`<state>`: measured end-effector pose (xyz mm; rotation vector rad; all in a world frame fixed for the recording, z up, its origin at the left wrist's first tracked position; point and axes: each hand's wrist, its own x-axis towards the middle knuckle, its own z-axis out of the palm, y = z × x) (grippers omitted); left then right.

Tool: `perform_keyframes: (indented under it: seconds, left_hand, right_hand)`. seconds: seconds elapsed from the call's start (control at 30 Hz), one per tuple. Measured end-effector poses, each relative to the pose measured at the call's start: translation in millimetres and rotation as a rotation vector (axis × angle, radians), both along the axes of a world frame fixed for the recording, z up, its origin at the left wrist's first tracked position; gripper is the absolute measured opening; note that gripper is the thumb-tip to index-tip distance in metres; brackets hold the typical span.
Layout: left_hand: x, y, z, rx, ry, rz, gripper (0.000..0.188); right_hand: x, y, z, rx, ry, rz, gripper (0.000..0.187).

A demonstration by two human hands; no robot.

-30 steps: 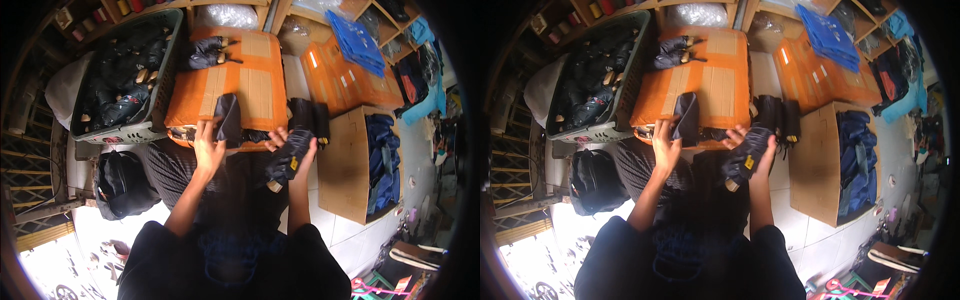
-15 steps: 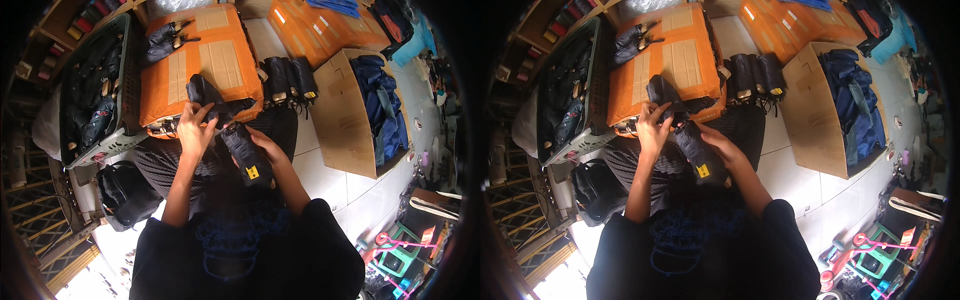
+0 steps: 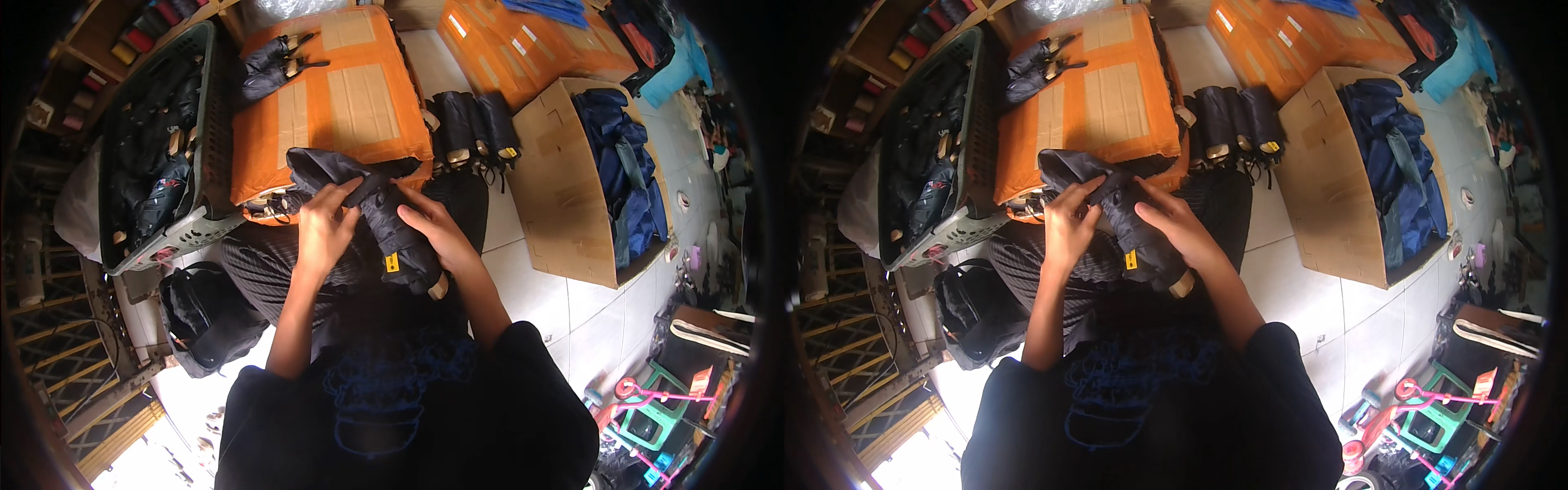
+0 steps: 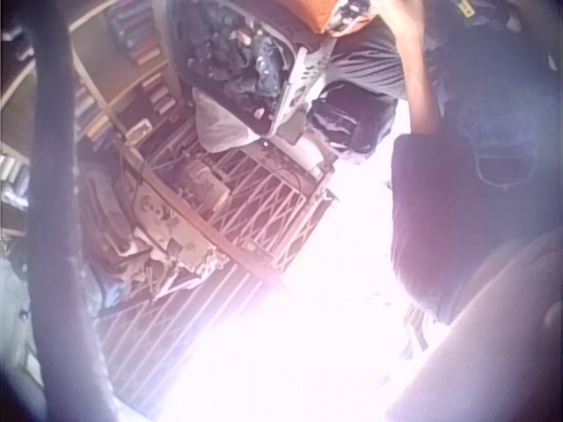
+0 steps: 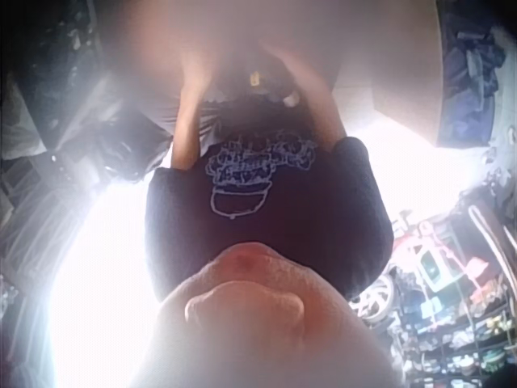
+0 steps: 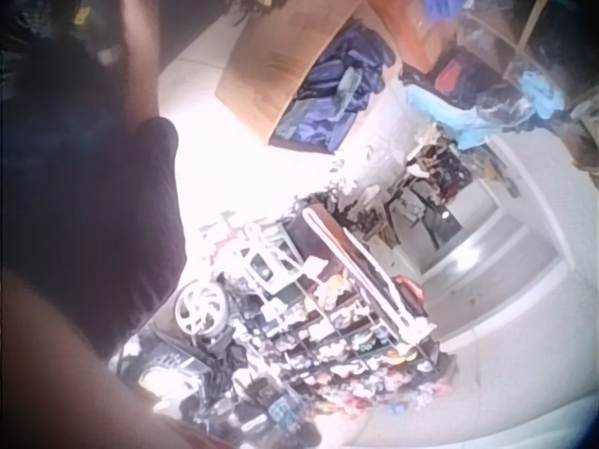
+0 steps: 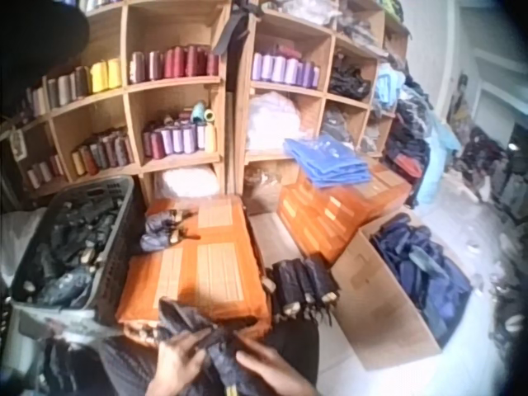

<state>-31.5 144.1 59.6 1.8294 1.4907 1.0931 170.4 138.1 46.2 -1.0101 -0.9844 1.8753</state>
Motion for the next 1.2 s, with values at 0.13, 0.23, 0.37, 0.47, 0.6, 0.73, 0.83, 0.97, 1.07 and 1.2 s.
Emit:
perform_keyframes:
  seconds: [0.13, 0.23, 0.37, 0.47, 0.6, 0.73, 0.83, 0.97, 1.07, 1.2]
  left_hand:
    - [0, -10, 3, -0.005, -0.011, -0.058, 0.034]
    - [2, -17, 7, -0.002, -0.093, -0.016, 0.031]
    - [5, -27, 4, -0.065, -0.324, 0.107, 0.025]
    - [4, -33, -3, 0.020, -0.234, 0.108, 0.024]
    - [3, -50, -8, 0.002, -0.234, 0.061, 0.023]
    - [-2, -66, -9, 0.009, -0.216, 0.004, 0.023]
    - [-1, -75, -12, -0.015, -0.206, -0.011, 0.023]
    - [2, -85, -20, -0.070, -0.188, 0.014, 0.024]
    - [2, -87, -23, -0.110, -0.156, -0.020, 0.024]
    - [0, -86, -19, -0.117, -0.054, -0.073, 0.023]
  right_hand:
    - [2, -11, 5, 0.224, -0.171, -0.050, 0.059]
    - [1, -15, 8, 0.362, -0.266, -0.069, 0.060]
    - [-5, -23, 9, 0.483, -0.350, -0.042, 0.055]
    - [-12, -28, 11, 0.491, -0.281, -0.036, 0.054]
    - [-11, -43, 13, 0.256, -0.286, -0.020, 0.061]
    - [-14, -61, 13, 0.155, -0.175, -0.050, 0.063]
    - [-17, -72, 0, 0.201, -0.172, -0.065, 0.064]
    - [-17, -84, -5, 0.167, -0.244, -0.122, 0.068]
    - [-16, -91, -7, 0.186, -0.352, -0.132, 0.072]
    - [-14, -93, -10, 0.262, -0.444, -0.118, 0.076]
